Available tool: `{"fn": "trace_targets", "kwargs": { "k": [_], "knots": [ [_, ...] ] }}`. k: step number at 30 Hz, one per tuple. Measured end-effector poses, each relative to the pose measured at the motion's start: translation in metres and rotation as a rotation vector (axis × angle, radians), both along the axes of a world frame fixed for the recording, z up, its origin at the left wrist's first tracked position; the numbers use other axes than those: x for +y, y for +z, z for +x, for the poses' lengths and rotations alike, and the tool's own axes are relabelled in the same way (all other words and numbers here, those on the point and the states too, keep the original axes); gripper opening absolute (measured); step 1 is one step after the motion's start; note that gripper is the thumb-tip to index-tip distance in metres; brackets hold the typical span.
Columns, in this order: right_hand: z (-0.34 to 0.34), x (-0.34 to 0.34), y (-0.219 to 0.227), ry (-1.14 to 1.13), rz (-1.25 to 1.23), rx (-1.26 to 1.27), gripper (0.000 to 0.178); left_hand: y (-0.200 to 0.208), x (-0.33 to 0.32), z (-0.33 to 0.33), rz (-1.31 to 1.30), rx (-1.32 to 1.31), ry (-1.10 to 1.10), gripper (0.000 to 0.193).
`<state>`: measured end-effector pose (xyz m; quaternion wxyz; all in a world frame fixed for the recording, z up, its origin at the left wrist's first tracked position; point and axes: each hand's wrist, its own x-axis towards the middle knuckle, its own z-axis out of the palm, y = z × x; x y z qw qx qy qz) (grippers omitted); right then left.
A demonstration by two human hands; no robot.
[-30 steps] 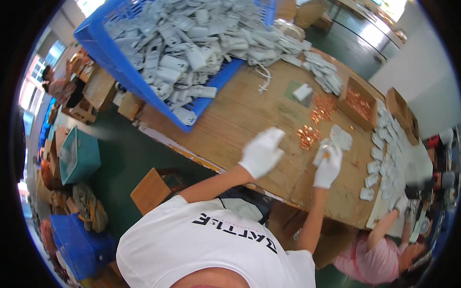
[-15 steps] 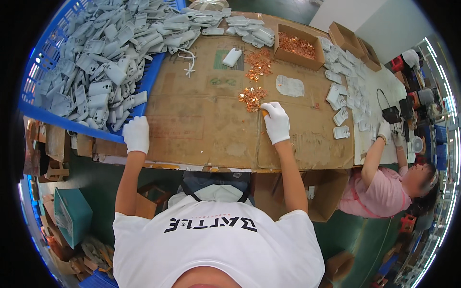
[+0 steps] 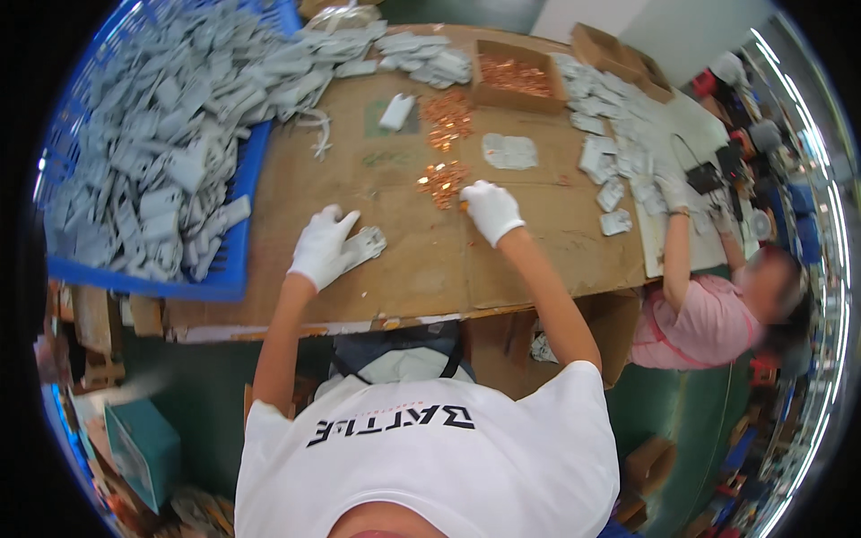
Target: The person picks up a white plastic housing and a copper contact, fits the contact into the housing, and presses it into place. They then set the unit down and pour more copper contacts from a cardboard box onto the table.
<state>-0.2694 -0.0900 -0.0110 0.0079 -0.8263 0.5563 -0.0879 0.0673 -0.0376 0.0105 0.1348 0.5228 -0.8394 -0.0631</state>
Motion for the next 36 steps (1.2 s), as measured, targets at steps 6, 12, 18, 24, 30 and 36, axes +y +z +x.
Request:
{"fn": "trace_targets", "kwargs": {
  "k": [6,12,18,24,30,36],
  "knots": [
    [0.019,0.005,0.016,0.021,0.085,0.15,0.008,-0.002,-0.005,-0.02,0.374,0.122,0.113,0.036],
    [0.013,-0.022,0.017,0.379,0.16,-0.009,0.009,-0.026,-0.009,-0.04,0.793,0.736,0.044,0.042],
    [0.007,-0.014,0.028,0.025,0.293,-0.04,0.009,-0.011,0.0,-0.069,0.357,0.713,0.184,0.056],
    [0.011,0.011,0.021,-0.055,0.151,-0.048,0.015,0.0,0.011,-0.077,0.187,0.732,0.273,0.049],
    [0.105,0.059,0.044,0.013,-0.169,-0.762,0.017,0.01,0.02,-0.093,0.089,0.76,0.269,0.042],
    [0.111,0.056,0.043,-0.07,-0.072,-0.71,0.018,0.006,0.027,-0.096,-0.011,0.767,0.334,0.038]
  ]
}}
